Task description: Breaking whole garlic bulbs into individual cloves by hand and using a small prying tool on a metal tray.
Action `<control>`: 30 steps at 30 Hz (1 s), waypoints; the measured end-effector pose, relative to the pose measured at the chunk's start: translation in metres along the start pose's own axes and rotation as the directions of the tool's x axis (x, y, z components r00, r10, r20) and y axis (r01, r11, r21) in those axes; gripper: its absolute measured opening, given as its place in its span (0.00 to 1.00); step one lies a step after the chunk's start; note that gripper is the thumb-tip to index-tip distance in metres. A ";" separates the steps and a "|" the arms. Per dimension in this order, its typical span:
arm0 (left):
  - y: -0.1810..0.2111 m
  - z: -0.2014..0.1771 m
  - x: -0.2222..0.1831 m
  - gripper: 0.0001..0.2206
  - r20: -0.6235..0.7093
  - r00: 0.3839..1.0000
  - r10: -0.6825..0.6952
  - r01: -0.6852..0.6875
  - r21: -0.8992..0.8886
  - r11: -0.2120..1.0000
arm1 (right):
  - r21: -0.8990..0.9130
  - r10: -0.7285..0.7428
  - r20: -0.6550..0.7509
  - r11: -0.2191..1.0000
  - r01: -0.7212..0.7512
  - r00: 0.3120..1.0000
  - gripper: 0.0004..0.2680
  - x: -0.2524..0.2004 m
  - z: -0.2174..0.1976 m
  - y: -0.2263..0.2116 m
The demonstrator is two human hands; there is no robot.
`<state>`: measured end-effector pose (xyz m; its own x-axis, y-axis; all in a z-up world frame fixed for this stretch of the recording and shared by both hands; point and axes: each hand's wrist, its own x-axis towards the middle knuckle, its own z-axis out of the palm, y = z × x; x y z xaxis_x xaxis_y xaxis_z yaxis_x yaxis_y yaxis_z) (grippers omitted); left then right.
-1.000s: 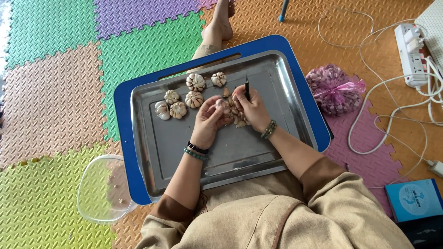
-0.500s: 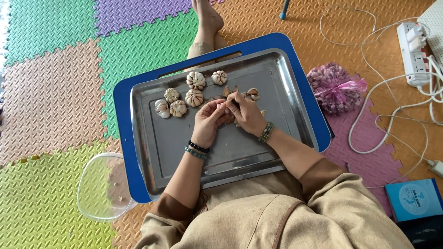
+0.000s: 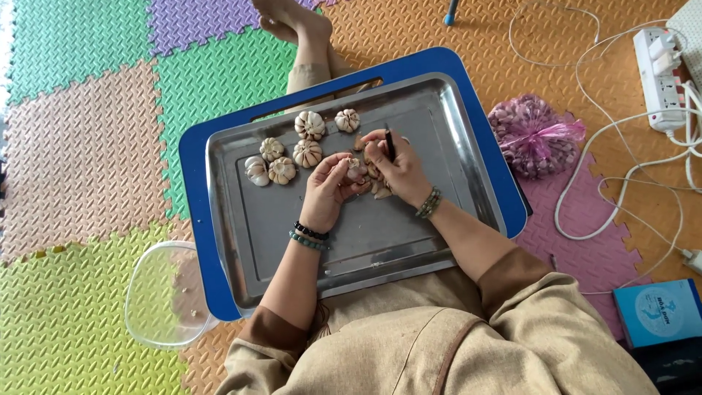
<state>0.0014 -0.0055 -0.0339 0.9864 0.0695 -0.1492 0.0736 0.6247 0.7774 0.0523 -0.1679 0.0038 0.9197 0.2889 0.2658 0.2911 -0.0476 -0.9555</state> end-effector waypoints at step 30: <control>-0.002 -0.010 0.006 0.17 0.055 0.984 -0.167 0.175 -0.243 0.954 | 0.433 0.413 0.227 0.769 -0.471 0.882 0.09 0.005 -0.004 -0.046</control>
<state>0.0054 0.0013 -0.0428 0.9668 -0.0786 -0.2432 0.2074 0.7972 0.5669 0.0447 -0.1675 0.0493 0.8718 0.4520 -0.1888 -0.3233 0.2413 -0.9150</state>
